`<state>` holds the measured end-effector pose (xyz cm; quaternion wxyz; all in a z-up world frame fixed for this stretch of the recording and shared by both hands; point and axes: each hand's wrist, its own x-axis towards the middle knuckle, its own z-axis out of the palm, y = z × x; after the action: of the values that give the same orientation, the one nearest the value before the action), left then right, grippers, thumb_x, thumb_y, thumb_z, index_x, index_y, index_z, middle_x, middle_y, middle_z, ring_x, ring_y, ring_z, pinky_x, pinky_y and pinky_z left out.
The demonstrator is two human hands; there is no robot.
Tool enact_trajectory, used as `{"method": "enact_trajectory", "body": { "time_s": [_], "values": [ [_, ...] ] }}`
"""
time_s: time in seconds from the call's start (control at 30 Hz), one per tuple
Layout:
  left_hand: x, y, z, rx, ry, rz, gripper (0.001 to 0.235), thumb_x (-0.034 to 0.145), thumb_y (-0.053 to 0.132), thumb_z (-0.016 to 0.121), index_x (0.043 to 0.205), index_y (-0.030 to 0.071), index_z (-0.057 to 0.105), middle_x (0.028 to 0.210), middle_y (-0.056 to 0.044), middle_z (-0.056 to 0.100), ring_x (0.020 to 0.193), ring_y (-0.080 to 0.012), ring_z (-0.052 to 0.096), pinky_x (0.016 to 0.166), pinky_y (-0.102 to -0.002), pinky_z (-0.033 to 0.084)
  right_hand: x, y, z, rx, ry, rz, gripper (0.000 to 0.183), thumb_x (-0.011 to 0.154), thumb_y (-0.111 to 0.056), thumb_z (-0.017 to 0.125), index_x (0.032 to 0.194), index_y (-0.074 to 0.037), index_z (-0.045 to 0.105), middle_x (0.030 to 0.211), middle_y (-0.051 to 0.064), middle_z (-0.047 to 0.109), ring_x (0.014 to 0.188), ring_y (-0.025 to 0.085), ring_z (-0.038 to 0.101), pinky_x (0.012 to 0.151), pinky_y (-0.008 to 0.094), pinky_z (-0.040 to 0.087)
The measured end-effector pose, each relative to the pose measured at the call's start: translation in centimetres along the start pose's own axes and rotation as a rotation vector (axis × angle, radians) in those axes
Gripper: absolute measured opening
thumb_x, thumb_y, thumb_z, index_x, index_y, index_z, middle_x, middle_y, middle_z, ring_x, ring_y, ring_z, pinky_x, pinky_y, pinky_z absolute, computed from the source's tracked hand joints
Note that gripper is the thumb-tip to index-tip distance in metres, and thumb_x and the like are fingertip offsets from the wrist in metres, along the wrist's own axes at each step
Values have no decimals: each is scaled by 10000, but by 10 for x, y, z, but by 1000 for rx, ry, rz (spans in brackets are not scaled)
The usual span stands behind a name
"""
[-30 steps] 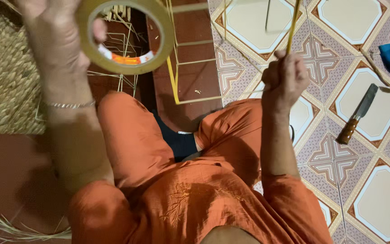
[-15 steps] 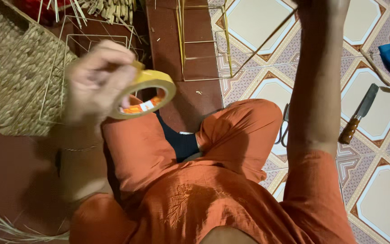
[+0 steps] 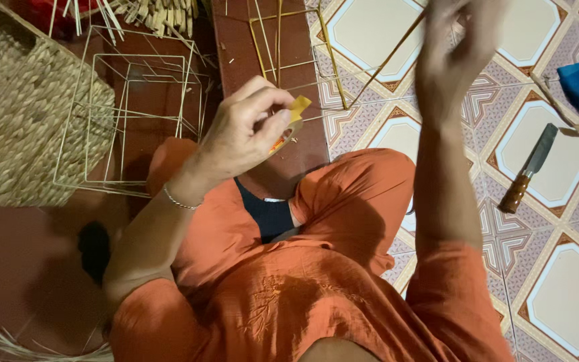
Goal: The person sits on the floor and assembles a rectangular bamboo frame by wrapping joints with yellow tape. They use scissors to cut the tape and a knife to trim excess bamboo pieces, repeating the process for multiple joints.
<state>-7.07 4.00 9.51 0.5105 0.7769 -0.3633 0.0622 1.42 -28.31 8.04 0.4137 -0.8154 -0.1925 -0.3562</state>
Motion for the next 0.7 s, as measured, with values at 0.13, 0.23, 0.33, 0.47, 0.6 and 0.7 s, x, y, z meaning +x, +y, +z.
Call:
{"method": "enact_trajectory", "body": {
  "time_s": [0.13,0.23,0.33,0.47,0.6,0.7],
  "values": [
    [6,7,12,105,12,48,105,1030,-10,651,1127,-50,658,1044,-114,583,800,-199,668,660,-331,571,-65,-77,-2,267,-293,23,180,1021,-205,695,1141,-75,732,1144,79,732,1047,167,614,911,345,502],
    [11,14,18,150,0,71,108,1019,-14,658,1122,-45,657,1029,-128,570,811,-219,683,678,-355,570,-66,-101,-4,103,-288,-5,256,957,-219,794,1149,-55,748,1115,64,715,1024,187,547,909,371,447],
    [16,19,22,179,-4,108,120,1012,-15,663,1129,-39,656,1030,-129,558,842,-236,688,699,-358,575,-58,-114,-3,121,-282,41,165,960,-201,822,1067,-95,756,1085,28,714,1038,190,546,920,355,448],
    [15,18,26,187,25,150,126,1012,-17,660,1136,-39,661,1039,-129,550,890,-264,689,744,-377,582,-55,-115,0,68,-272,0,108,952,-122,824,999,-76,739,1041,40,707,997,192,548,883,352,440],
    [11,9,30,134,-23,95,192,1030,43,696,1206,-10,641,1045,-112,573,868,-211,687,723,-334,601,-61,-111,2,107,-243,-24,106,970,-37,780,964,-38,674,1033,84,690,996,216,603,842,337,490],
    [9,-3,34,-6,-126,-99,432,987,137,752,1342,34,529,1028,-80,618,840,-170,678,698,-303,612,-62,-107,7,146,-188,-41,126,1004,17,728,1023,-5,605,1021,124,669,958,243,660,795,339,533]
  ]
}}
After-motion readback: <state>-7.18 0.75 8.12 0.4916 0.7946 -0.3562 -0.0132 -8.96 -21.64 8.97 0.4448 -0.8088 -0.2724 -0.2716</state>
